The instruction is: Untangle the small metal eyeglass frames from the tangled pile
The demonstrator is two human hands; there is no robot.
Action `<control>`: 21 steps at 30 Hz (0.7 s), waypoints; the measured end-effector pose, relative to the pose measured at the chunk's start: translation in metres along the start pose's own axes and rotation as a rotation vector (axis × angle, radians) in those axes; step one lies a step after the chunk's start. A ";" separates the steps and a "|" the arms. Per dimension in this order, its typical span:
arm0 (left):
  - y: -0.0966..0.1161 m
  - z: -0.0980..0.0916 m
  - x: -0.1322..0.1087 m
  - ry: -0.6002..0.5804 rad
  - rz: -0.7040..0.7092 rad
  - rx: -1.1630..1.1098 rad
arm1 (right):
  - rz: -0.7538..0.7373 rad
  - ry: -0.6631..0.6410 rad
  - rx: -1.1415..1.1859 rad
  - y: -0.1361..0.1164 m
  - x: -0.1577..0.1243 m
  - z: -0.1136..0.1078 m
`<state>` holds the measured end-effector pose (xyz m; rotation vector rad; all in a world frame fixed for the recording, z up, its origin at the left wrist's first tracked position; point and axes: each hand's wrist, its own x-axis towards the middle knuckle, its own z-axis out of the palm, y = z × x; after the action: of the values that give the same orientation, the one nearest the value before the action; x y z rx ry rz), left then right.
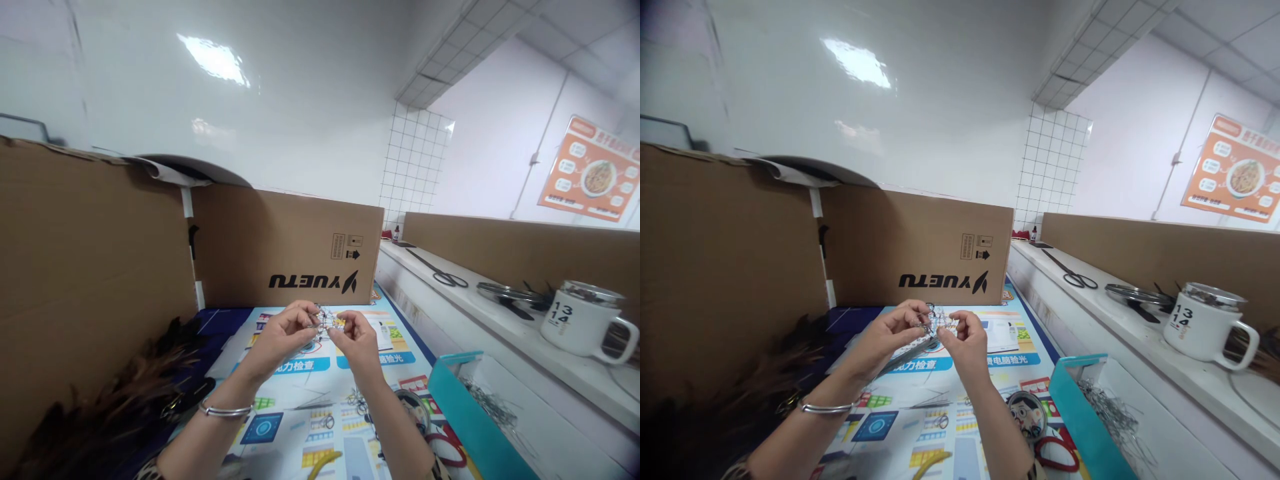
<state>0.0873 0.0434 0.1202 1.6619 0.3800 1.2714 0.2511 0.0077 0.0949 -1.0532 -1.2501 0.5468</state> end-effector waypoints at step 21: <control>0.001 0.003 0.001 0.048 -0.010 0.105 | 0.048 0.070 0.137 -0.012 0.004 -0.009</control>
<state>0.0900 0.0419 0.1213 1.7171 0.4906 1.3046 0.2577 0.0022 0.1075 -0.9808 -1.1124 0.6189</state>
